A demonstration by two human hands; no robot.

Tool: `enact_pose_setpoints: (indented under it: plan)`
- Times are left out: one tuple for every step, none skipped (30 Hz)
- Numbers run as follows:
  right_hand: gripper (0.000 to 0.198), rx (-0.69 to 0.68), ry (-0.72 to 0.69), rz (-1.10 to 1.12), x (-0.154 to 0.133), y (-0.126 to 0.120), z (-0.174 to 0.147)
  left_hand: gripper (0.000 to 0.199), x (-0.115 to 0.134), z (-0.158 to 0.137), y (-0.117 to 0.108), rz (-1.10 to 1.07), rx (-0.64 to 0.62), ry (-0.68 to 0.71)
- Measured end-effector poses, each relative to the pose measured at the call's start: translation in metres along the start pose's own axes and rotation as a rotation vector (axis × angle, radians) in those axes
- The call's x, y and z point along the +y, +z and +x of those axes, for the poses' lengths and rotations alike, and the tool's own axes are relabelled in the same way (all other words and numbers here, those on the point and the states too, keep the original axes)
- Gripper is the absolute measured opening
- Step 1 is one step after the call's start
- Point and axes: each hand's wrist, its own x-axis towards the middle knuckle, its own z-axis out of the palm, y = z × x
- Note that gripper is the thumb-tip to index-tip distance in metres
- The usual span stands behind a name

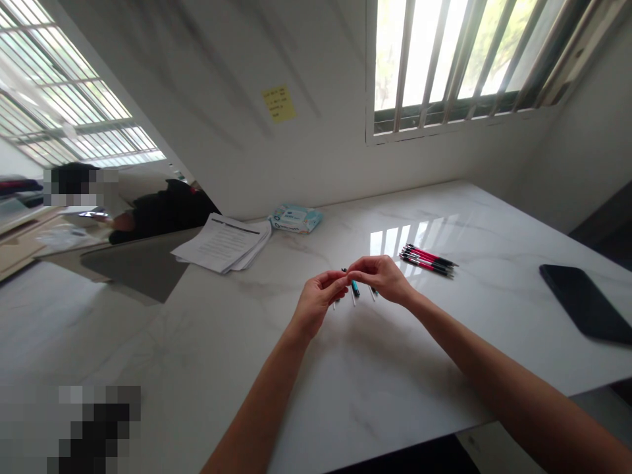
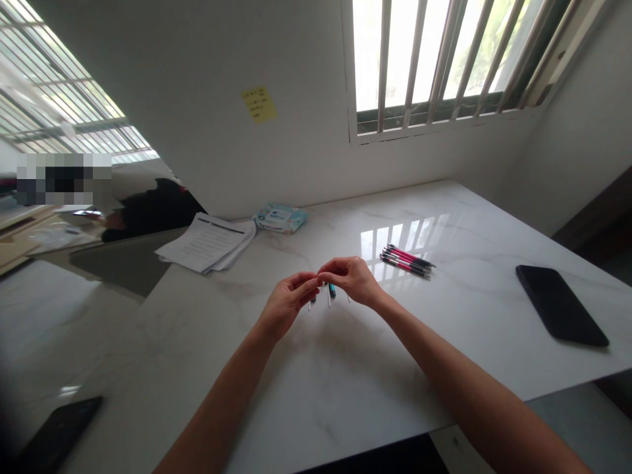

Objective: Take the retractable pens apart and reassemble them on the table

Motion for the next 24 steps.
enact_pose_setpoints:
  plan:
    - [0.029, 0.001, 0.004, -0.019, 0.000, -0.002, 0.001, 0.035, 0.001, 0.000, 0.000, 0.006, -0.003, -0.004]
    - [0.028, 0.013, 0.005, -0.046, 0.001, -0.006, 0.001, 0.037, 0.002, -0.001, 0.001, 0.016, -0.005, -0.006]
    - [0.027, 0.039, 0.000, -0.093, 0.002, -0.010, 0.002, 0.039, 0.003, -0.001, 0.001, 0.028, -0.004, -0.006]
    - [0.025, 0.078, -0.012, -0.161, 0.003, -0.015, 0.003, 0.040, 0.004, -0.001, 0.001, 0.040, 0.003, -0.001]
    - [0.022, 0.119, -0.028, -0.246, 0.004, -0.020, 0.004, 0.041, 0.006, -0.001, 0.000, 0.049, 0.013, 0.005]
    - [0.019, 0.147, -0.044, -0.343, 0.006, -0.026, 0.004, 0.041, 0.007, -0.002, 0.000, 0.057, 0.026, 0.015]
    - [0.016, 0.155, -0.057, -0.439, 0.008, -0.031, 0.005, 0.040, 0.008, -0.001, -0.001, 0.062, 0.040, 0.024]
    - [0.014, 0.139, -0.065, -0.525, 0.010, -0.035, 0.005, 0.039, 0.009, -0.001, -0.002, 0.066, 0.056, 0.032]
    - [0.013, 0.103, -0.066, -0.591, 0.012, -0.038, 0.005, 0.038, 0.010, -0.001, -0.003, 0.070, 0.071, 0.036]
    - [0.012, 0.057, -0.064, -0.634, 0.015, -0.039, 0.005, 0.037, 0.010, -0.001, -0.004, 0.073, 0.084, 0.038]
    - [0.011, 0.009, -0.061, -0.661, 0.018, -0.040, 0.005, 0.037, 0.010, 0.000, -0.005, 0.076, 0.093, 0.039]
    - [0.011, -0.034, -0.059, -0.677, 0.020, -0.040, 0.005, 0.036, 0.010, 0.000, -0.005, 0.079, 0.097, 0.038]
    - [0.010, -0.068, -0.057, -0.689, 0.023, -0.039, 0.004, 0.035, 0.010, 0.000, -0.006, 0.081, 0.096, 0.037]
    - [0.010, -0.092, -0.055, -0.698, 0.024, -0.038, 0.004, 0.035, 0.010, 0.000, -0.006, 0.081, 0.093, 0.036]
    - [0.010, -0.107, -0.055, -0.708, 0.026, -0.037, 0.004, 0.035, 0.010, 0.000, -0.006, 0.083, 0.088, 0.036]
    - [0.010, -0.114, -0.056, -0.717, 0.027, -0.035, 0.003, 0.035, 0.010, 0.000, -0.006, 0.085, 0.083, 0.036]
    - [0.010, -0.119, -0.059, -0.726, 0.028, -0.034, 0.003, 0.035, 0.010, 0.000, -0.006, 0.087, 0.078, 0.035]
    - [0.010, -0.121, -0.062, -0.734, 0.028, -0.033, 0.003, 0.034, 0.010, 0.000, -0.006, 0.088, 0.074, 0.034]
    - [0.011, -0.123, -0.065, -0.738, 0.028, -0.033, 0.003, 0.034, 0.010, 0.000, -0.006, 0.087, 0.073, 0.035]
    - [0.011, -0.123, -0.065, -0.740, 0.028, -0.032, 0.003, 0.033, 0.009, 0.000, -0.006, 0.086, 0.072, 0.036]
    - [0.011, -0.122, -0.065, -0.741, 0.029, -0.032, 0.003, 0.032, 0.009, 0.000, -0.006, 0.084, 0.072, 0.037]
    - [0.012, -0.118, -0.063, -0.741, 0.029, -0.032, 0.004, 0.032, 0.009, 0.000, -0.006, 0.083, 0.071, 0.039]
    - [0.012, -0.114, -0.061, -0.742, 0.030, -0.032, 0.004, 0.032, 0.008, 0.000, -0.005, 0.082, 0.070, 0.041]
    - [0.013, -0.111, -0.058, -0.742, 0.031, -0.032, 0.004, 0.032, 0.008, 0.000, -0.005, 0.082, 0.068, 0.043]
